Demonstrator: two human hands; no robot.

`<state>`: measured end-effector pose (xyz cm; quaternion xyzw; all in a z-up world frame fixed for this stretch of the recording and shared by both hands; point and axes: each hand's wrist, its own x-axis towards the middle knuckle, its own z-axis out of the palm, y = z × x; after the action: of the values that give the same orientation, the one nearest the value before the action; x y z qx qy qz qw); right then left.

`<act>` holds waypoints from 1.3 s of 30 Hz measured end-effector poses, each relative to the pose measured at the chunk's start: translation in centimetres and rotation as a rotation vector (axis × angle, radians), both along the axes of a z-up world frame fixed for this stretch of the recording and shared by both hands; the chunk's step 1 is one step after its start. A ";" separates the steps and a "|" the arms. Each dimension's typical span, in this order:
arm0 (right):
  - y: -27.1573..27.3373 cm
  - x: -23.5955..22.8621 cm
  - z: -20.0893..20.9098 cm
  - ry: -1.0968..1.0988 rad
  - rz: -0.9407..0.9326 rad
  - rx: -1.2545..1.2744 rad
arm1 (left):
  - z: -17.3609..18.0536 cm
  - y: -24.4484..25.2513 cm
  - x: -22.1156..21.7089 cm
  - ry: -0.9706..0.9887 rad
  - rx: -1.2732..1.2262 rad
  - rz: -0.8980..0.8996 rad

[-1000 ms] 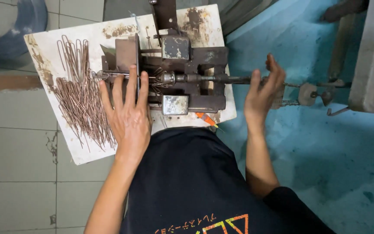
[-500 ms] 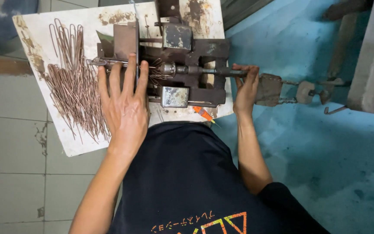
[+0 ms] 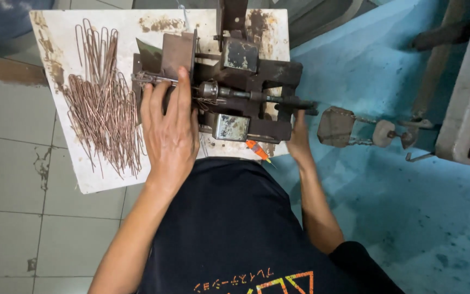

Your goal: Manually bending copper wires into U-shapes using a mechanical jig and crank handle.

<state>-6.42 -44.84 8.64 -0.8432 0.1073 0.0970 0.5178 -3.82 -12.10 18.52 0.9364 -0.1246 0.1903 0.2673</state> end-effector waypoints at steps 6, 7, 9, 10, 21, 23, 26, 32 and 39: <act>1.7 -6.1 1.1 -0.114 -0.140 -0.368 | -0.5 -0.5 0.2 0.019 -0.100 -0.036; 2.8 -6.5 3.8 -0.108 -0.142 -0.370 | -0.9 -0.5 0.3 0.025 -0.101 -0.039; 5.2 -7.3 9.2 0.040 -0.257 -0.436 | -1.6 -0.4 0.5 0.035 -0.214 -0.093; 5.3 -7.1 11.2 0.047 -0.265 -0.437 | -1.3 -0.3 0.3 0.041 -0.215 -0.102; 4.9 2.7 25.7 0.328 0.438 -1.367 | -1.3 -0.5 0.4 -0.006 -0.249 -0.124; 4.2 3.1 27.1 0.310 0.522 -1.244 | -0.2 -0.5 0.0 0.015 -0.248 -0.130; 0.8 3.1 27.7 0.234 0.687 -0.932 | 1.5 -0.3 0.2 0.045 -0.213 -0.124; -3.6 0.0 26.6 -0.156 0.543 -0.834 | 6.5 -2.0 2.8 -0.023 -0.135 -0.136; -5.5 0.7 23.2 -0.275 0.296 -0.987 | 11.3 -7.5 8.2 -0.199 -0.259 -0.351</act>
<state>-5.74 -50.30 31.80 -0.9976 -0.0488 -0.0045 0.0498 4.42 -19.61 29.79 0.8349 -0.2857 0.2467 0.4007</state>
